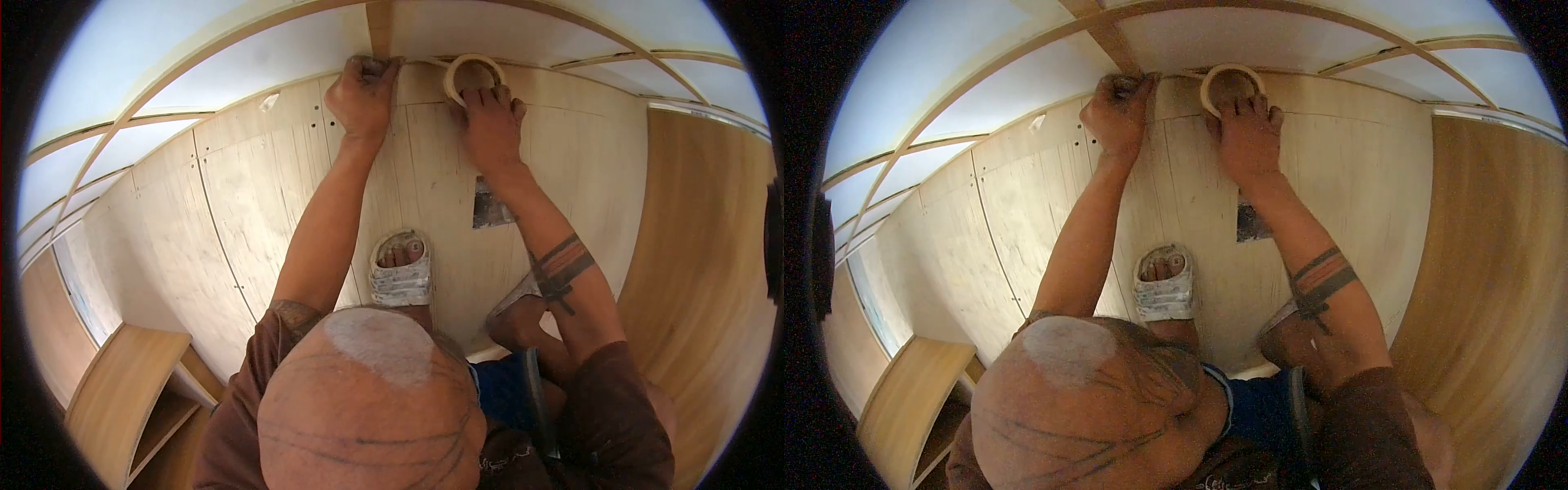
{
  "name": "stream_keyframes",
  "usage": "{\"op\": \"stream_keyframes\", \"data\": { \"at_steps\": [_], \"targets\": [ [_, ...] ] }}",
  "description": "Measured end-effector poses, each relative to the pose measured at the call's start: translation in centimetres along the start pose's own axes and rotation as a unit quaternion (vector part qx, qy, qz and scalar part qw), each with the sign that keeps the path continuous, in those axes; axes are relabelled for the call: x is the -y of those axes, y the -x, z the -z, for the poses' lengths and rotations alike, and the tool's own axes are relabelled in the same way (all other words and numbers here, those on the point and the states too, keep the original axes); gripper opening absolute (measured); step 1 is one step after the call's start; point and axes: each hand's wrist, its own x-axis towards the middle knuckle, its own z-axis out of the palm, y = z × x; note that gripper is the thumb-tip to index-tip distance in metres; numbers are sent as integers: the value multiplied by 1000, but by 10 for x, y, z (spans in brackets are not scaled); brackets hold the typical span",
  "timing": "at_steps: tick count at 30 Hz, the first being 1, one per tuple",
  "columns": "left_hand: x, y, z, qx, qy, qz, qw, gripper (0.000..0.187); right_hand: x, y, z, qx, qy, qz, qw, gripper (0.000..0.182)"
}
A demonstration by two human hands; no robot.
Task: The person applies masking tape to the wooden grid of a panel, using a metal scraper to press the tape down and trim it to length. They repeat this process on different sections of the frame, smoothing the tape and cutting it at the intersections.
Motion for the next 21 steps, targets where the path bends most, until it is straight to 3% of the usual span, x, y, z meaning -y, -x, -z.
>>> {"op": "stream_keyframes", "data": {
  "at_steps": [3,7,9,13,15,19,21],
  "targets": [
    [-1,-3,-1,-2,-8,3,1000,38,-20,10,7,22,29,65,997,42],
    [6,-4,-1,4,-14,15,1000,38,-49,10,13,59,59,51,995,41],
    [4,-4,0,7,-9,19,1000,39,-77,10,15,35,104,-20,994,35],
    [4,-5,0,14,-80,15,997,41,-108,16,23,-8,100,50,994,33],
    [1,-4,-1,5,-50,23,998,38,-117,14,27,-9,128,14,992,44],
    [3,-5,3,30,-24,38,999,41,-152,30,24,-6,141,-53,989,44],
    [3,-3,2,22,-37,44,998,41,-151,34,27,45,61,-123,990,49]
  ]
}}
